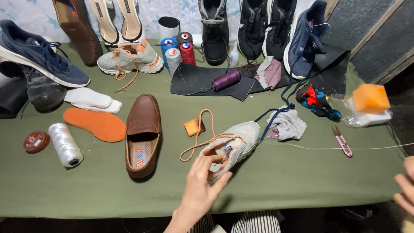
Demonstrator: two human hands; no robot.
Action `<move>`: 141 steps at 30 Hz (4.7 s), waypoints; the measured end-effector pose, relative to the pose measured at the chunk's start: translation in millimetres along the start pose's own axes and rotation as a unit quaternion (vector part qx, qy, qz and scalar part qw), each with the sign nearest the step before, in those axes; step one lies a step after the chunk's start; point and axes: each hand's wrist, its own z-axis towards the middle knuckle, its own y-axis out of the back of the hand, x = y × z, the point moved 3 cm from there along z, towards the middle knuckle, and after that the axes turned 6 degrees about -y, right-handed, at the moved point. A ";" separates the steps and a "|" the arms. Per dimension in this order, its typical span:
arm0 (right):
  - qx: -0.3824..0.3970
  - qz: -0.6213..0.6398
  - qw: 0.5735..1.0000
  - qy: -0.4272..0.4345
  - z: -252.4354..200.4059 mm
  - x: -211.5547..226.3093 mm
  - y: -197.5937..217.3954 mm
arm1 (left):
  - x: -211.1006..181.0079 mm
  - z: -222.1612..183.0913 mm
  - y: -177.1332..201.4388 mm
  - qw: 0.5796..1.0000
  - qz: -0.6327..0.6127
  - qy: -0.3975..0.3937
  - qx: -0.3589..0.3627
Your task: Hand-sewing the upper part of a sneaker using a sewing awl and thread at a repair bench.
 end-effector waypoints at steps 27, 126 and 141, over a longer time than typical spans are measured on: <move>-0.275 -0.105 0.883 -0.366 91.0 -217.2 1.5 | 77.8 79.9 58.2 0.964 0.085 0.115 0.224; -0.026 -0.701 0.516 -0.491 141.0 -219.2 21.5 | 97.7 61.5 10.1 0.932 0.261 0.049 0.246; -0.220 -0.250 0.784 -0.524 149.0 -209.0 33.1 | 127.4 66.1 13.5 0.960 0.156 0.090 0.213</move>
